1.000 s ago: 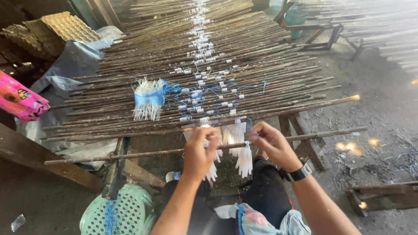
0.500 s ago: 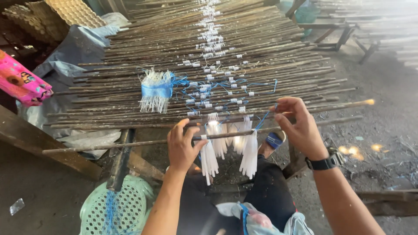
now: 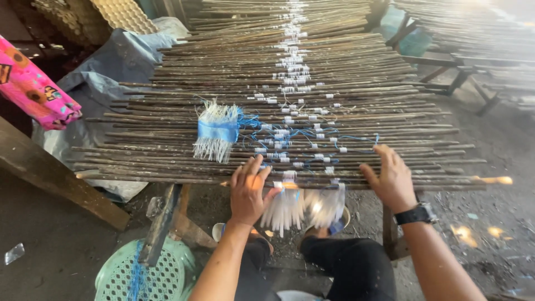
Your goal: The person ties bundles of white sticks with blue string on a wooden rack. They repeatedly pick up bundles, wrap the string around them, and secure the knots before placing the bundles back on the rack.
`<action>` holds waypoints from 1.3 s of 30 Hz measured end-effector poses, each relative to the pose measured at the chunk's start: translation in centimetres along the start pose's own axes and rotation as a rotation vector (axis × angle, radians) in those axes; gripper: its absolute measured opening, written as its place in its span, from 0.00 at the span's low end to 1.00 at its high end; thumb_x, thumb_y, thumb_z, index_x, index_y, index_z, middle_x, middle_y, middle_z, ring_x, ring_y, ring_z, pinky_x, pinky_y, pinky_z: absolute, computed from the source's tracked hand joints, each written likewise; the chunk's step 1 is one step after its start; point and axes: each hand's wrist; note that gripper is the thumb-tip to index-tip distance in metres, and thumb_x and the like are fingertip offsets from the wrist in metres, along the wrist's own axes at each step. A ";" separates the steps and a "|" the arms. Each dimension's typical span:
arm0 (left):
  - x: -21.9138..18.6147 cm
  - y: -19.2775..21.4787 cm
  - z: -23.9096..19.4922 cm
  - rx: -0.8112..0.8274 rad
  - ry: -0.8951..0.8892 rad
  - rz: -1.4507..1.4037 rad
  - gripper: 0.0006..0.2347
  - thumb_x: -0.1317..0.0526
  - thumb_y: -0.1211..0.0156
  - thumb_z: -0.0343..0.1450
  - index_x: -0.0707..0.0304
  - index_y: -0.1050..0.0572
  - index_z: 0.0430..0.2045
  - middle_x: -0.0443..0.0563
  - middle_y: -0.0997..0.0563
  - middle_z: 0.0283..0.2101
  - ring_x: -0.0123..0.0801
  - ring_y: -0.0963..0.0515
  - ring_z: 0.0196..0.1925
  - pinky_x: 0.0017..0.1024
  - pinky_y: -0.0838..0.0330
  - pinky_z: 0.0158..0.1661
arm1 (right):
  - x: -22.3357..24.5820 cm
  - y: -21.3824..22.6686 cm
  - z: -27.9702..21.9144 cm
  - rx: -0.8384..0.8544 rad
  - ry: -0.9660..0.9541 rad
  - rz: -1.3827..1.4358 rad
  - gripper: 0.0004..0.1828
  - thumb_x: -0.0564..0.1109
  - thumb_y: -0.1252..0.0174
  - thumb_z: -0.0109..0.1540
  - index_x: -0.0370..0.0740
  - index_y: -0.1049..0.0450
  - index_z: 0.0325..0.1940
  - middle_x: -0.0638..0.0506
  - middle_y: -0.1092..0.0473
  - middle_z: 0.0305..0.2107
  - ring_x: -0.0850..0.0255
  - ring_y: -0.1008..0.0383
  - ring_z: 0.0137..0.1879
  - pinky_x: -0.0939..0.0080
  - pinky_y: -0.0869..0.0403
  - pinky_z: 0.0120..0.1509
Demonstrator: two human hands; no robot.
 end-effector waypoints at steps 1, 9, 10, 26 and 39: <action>0.2 -0.4 -0.1 -0.009 -0.023 0.000 0.23 0.39 0.59 0.63 0.53 0.32 0.39 0.50 0.34 0.53 0.37 0.35 0.55 0.38 0.48 0.53 | -0.5 -2.0 -0.2 -0.008 -0.034 -0.177 0.27 0.62 0.55 0.57 0.49 0.39 0.55 0.51 0.39 0.53 0.57 0.42 0.60 0.52 0.47 0.63; 0.2 -1.2 -0.4 0.019 0.019 0.029 0.24 0.37 0.57 0.61 0.52 0.31 0.39 0.44 0.30 0.50 0.33 0.34 0.54 0.36 0.49 0.54 | 0.6 -2.2 -0.8 -0.199 -0.020 -0.313 0.23 0.63 0.55 0.56 0.55 0.33 0.50 0.57 0.35 0.51 0.63 0.38 0.60 0.63 0.44 0.65; 0.2 -1.1 -0.4 0.023 0.031 0.042 0.24 0.37 0.58 0.61 0.52 0.31 0.39 0.44 0.30 0.50 0.32 0.35 0.55 0.36 0.50 0.54 | 0.9 -2.1 -0.6 -0.220 -0.006 -0.314 0.22 0.62 0.53 0.56 0.55 0.32 0.50 0.58 0.35 0.51 0.64 0.38 0.60 0.63 0.44 0.65; -1.2 0.8 1.2 0.099 0.036 -0.050 0.22 0.43 0.61 0.66 0.60 0.29 0.40 0.49 0.29 0.48 0.39 0.34 0.54 0.37 0.47 0.50 | 1.5 -0.9 -0.7 -0.176 -0.042 -0.311 0.23 0.61 0.55 0.57 0.52 0.29 0.51 0.54 0.33 0.54 0.62 0.38 0.65 0.62 0.43 0.68; -1.5 0.2 1.1 0.056 0.053 -0.031 0.21 0.44 0.58 0.65 0.59 0.29 0.39 0.48 0.28 0.47 0.39 0.33 0.52 0.38 0.46 0.51 | 1.4 -0.5 -0.4 -0.139 -0.049 -0.259 0.25 0.62 0.59 0.56 0.52 0.32 0.51 0.55 0.36 0.54 0.61 0.41 0.63 0.59 0.45 0.66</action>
Point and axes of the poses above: each hand's wrist, its own z-axis towards the middle knuckle, its own y-axis out of the back of the hand, x = y × z
